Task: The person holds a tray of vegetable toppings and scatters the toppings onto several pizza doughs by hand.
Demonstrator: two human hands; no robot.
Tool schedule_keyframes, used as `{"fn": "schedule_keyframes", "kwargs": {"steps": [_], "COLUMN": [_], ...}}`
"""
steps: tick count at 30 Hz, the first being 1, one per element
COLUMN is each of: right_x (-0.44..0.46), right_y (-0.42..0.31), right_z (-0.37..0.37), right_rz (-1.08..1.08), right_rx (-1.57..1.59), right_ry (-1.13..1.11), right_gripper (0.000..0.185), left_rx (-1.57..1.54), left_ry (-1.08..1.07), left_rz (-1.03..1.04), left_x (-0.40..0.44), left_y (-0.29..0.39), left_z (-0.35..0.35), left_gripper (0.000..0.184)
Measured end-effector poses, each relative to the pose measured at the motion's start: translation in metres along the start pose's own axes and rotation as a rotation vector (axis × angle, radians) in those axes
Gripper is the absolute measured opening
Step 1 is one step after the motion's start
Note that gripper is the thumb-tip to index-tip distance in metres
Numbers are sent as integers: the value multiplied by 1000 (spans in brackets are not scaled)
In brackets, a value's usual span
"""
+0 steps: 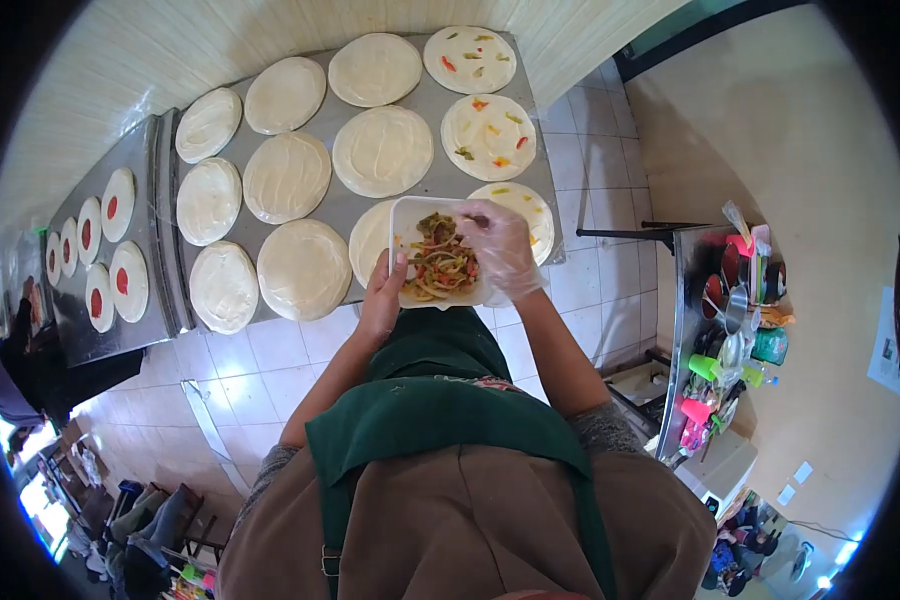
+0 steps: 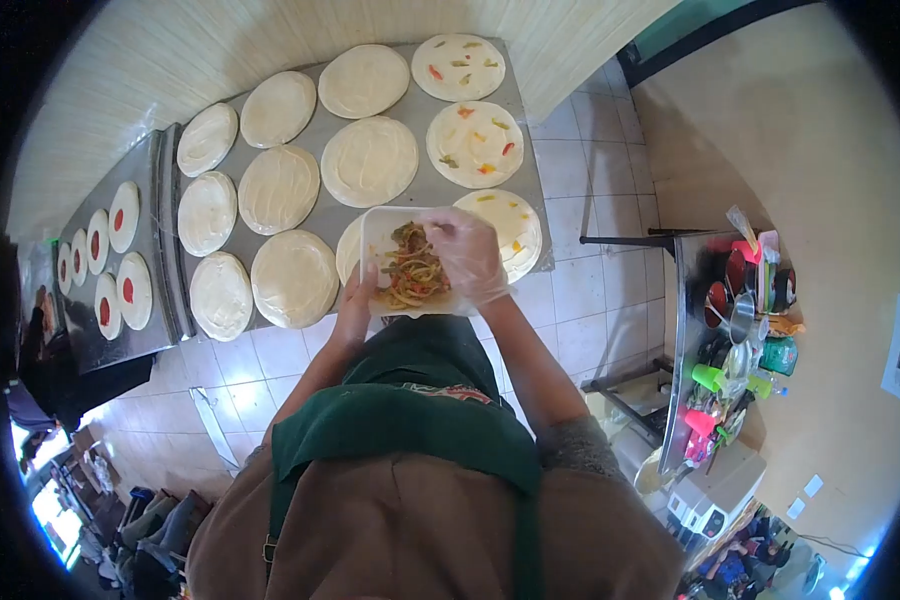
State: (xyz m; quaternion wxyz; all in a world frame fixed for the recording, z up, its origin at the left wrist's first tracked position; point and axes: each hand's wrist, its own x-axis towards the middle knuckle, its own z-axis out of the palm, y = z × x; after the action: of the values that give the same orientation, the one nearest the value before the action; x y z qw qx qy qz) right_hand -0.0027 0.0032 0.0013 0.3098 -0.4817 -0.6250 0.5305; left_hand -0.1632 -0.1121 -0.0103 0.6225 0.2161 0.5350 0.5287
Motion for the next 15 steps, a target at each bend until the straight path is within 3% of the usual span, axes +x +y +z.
{"fn": "schedule_keyframes", "kwargs": {"steps": [1, 4, 11, 15], "right_x": [-2, -7, 8, 38], "right_y": [-1, -3, 18, 101], "right_z": [-4, -15, -50, -47], "right_rz": [167, 306, 382, 337], "right_rx": [254, 494, 546, 429], "right_ry": [-49, -87, 238, 274], "right_gripper": [20, 19, 20, 20], "left_rx": [-2, 0, 117, 51], "left_ry": [3, 25, 123, 146], "left_rz": [3, -10, -1, -4], "left_x": [0, 0, 1, -9], "left_y": [0, -4, -22, -14], "left_z": [0, -4, -26, -30], "left_gripper": [45, 46, 49, 55]}}
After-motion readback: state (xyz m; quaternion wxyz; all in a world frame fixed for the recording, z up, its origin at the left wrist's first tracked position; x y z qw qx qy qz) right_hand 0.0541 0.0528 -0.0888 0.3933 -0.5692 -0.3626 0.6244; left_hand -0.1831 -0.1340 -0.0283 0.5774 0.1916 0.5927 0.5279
